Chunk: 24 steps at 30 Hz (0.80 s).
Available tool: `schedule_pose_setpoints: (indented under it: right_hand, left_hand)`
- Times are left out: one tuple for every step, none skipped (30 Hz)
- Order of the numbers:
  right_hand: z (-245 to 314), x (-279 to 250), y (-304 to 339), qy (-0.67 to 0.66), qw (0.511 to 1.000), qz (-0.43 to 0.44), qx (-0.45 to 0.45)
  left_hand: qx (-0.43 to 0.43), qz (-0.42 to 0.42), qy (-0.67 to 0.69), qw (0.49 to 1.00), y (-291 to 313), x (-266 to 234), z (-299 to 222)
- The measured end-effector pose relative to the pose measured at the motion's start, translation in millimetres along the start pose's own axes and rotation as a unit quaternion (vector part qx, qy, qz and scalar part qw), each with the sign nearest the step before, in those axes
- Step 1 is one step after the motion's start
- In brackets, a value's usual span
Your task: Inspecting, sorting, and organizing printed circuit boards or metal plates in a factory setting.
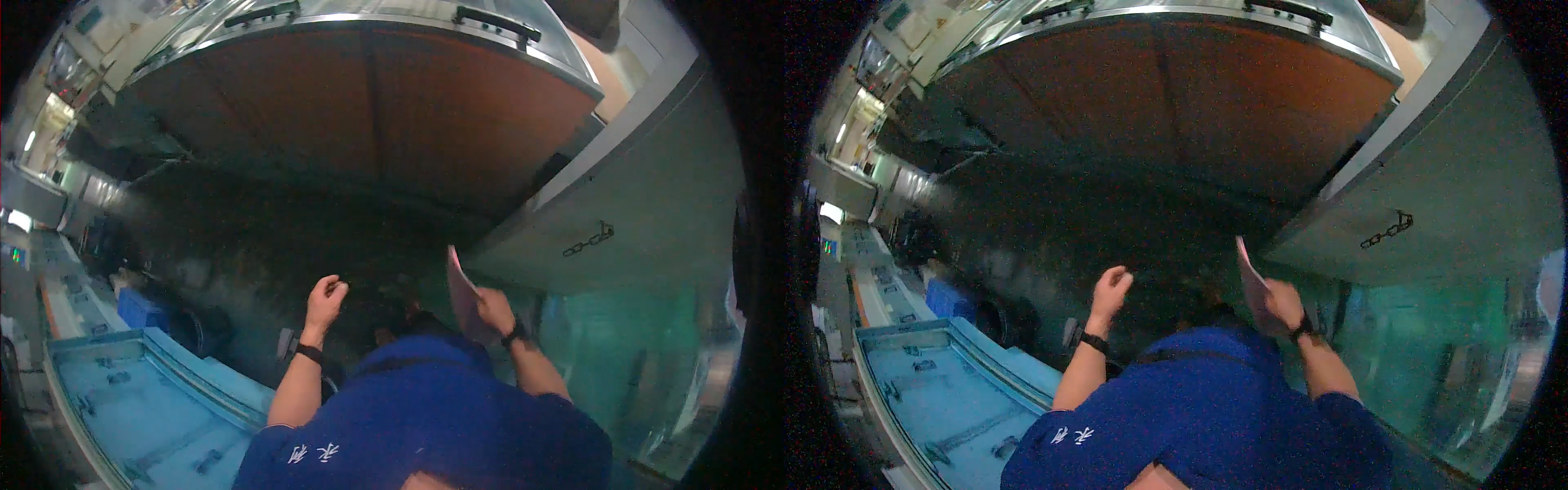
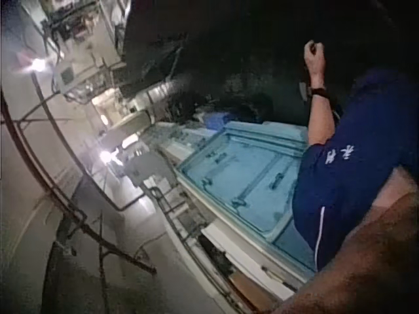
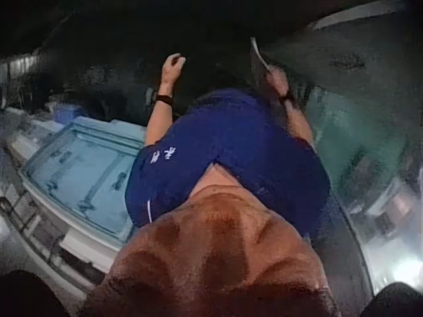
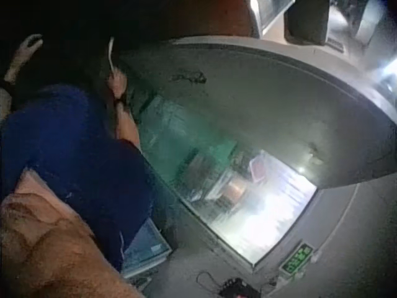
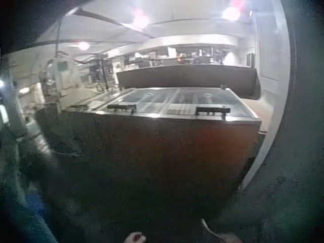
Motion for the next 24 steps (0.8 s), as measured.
schedule_pose_setpoints:
  right_hand:
    - [60,-41,-34,-0.102,0.992,-0.055,-0.058]
    - [83,-55,-65,-0.124,0.988,-0.077,-0.05]
    - [108,-77,-87,-0.241,0.968,-0.059,-0.042]
    - [152,-95,-105,-0.391,0.92,-0.019,-0.012]
    - [174,-102,-120,-0.505,0.863,-0.012,-0.016]
    - [188,-110,-131,-0.552,0.834,-0.01,-0.015]
    - [196,-113,-141,-0.574,0.819,0.013,-0.002]
    - [200,-113,-149,-0.595,0.803,0.036,0.01]
    - [184,-116,-161,-0.589,0.807,0.046,0.001]
    - [172,-111,-167,-0.582,0.811,0.053,-0.008]
    - [163,-110,-172,-0.575,0.816,0.057,-0.016]
    - [163,-112,-174,-0.577,0.815,0.058,-0.017]
    - [161,-117,-175,-0.562,0.827,0.029,-0.015]
    - [156,-122,-175,-0.545,0.838,-0.002,-0.012]
    - [157,-107,-170,-0.555,0.832,-0.018,-0.002]
    - [129,-110,-163,-0.43,0.894,-0.122,-0.026]
    - [100,-117,-152,-0.29,0.93,-0.222,-0.046]
    - [71,-119,-136,-0.127,0.96,-0.247,-0.036]
    - [49,-123,-119,0.041,0.963,-0.264,-0.018]
    - [30,-129,-103,0.051,0.959,-0.28,0.005]
    - [8,-122,-92,0.119,0.976,-0.154,0.099]
    - [-16,-113,-75,0.174,0.966,-0.021,0.192]
    - [-15,-107,-64,0.223,0.959,-0.032,0.174]
    - [-13,-99,-59,0.275,0.948,-0.037,0.153]
  left_hand:
    - [-0.015,0.09,0.056,0.994,-8,19,2]
    - [-0.003,0.133,0.055,0.99,-14,36,-17]
    - [0.004,0.165,0.057,0.985,-15,48,-44]
    - [0.008,0.205,0.091,0.975,-20,48,-58]
    - [0.084,0.24,0.155,0.955,-25,48,-79]
    - [0.098,0.228,0.133,0.959,-22,37,-110]
    - [0.061,0.209,0.196,0.956,-29,30,-114]
    - [0.026,0.189,0.258,0.947,-35,23,-117]
    - [0.032,0.177,0.266,0.947,-41,31,-122]
    - [0.041,0.22,0.362,0.905,-41,31,-132]
    - [0.049,0.263,0.454,0.85,-42,32,-143]
    - [0.049,0.261,0.453,0.851,-42,34,-151]
    - [0.05,0.214,0.406,0.887,-46,36,-156]
    - [0.05,0.168,0.357,0.917,-52,38,-159]
    - [0.045,0.184,0.343,0.92,-58,23,-161]
    - [0.058,0.142,0.316,0.936,-62,21,-166]
    - [0.072,0.101,0.288,0.949,-69,23,-172]
    - [0.099,0.063,0.193,0.974,-82,18,-167]
    - [0.13,0.026,0.096,0.987,-95,11,-161]
    - [0.153,0.016,0.093,0.984,-97,14,-174]
    - [0.183,-0.014,0.019,0.983,-96,14,-192]
    - [0.183,-0.021,-0.015,0.983,-105,21,-190]
    - [0.182,-0.03,-0.051,0.981,-114,22,-188]
    - [0.191,-0.007,-0.047,0.98,-124,30,-184]
Point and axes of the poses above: each hand's wrist, its own y-axis away from the middle knuckle, its own x-axis out of the palm, z = x × y, the point moved 6 cm from there along -y, towards the middle knuckle, and after that the axes turned 6 degrees about -x, right-handed, at the moved point
